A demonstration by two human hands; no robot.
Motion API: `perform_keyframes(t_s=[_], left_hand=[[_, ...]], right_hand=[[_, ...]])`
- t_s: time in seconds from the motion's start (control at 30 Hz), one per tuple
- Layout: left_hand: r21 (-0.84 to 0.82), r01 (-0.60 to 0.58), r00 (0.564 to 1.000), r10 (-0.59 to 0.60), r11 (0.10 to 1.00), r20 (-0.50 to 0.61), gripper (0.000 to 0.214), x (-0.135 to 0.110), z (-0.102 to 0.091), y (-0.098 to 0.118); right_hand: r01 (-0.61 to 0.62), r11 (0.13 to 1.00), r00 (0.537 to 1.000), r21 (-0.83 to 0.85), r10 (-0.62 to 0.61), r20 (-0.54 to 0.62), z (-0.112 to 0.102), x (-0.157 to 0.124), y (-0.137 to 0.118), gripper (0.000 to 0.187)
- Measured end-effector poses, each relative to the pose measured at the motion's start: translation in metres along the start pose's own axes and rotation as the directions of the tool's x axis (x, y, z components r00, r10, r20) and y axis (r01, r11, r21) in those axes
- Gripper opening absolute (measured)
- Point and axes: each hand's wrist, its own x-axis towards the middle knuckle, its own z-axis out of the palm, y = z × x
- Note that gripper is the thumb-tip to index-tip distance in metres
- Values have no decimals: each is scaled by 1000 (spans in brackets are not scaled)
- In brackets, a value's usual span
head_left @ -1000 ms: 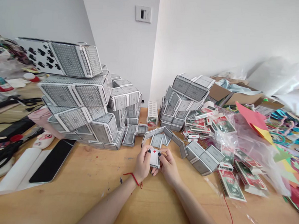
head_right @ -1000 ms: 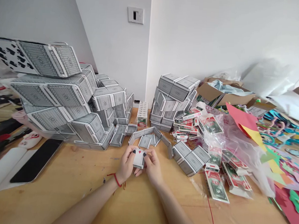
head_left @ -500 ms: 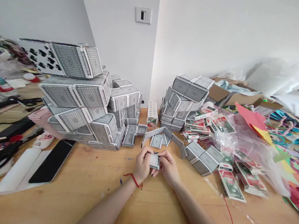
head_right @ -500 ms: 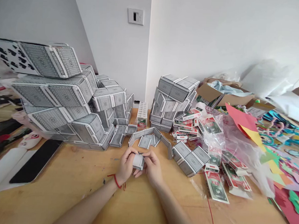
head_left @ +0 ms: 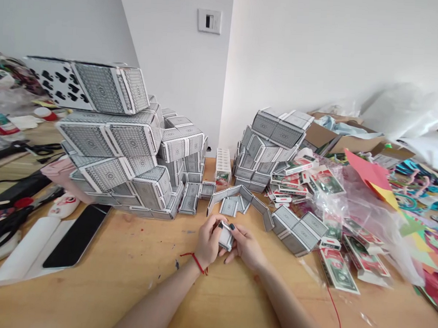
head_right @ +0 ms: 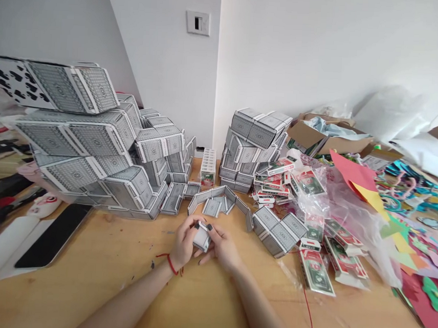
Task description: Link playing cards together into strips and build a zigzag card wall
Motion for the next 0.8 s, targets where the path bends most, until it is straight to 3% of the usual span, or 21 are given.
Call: perform_keyframes(t_s=[0.23, 0.43, 0.57, 0.8], left_hand=[[157, 2, 999, -7, 988, 35, 21, 5, 1, 0], [110, -11, 992, -3, 994, 125, 22, 3, 1, -2], [109, 9, 992, -22, 994, 121, 24, 3, 1, -4], [141, -13, 995, 0, 990, 96, 26, 3, 2, -6]], right_hand=[[52, 998, 995, -36, -55, -82, 0, 0, 1, 35], [130, 991, 989, -11, -130, -74, -3, -2, -2, 30], [143, 989, 989, -35, -145, -43, -3, -1, -2, 31], [230, 957, 965, -176, -247, -85, -7, 2, 7, 31]])
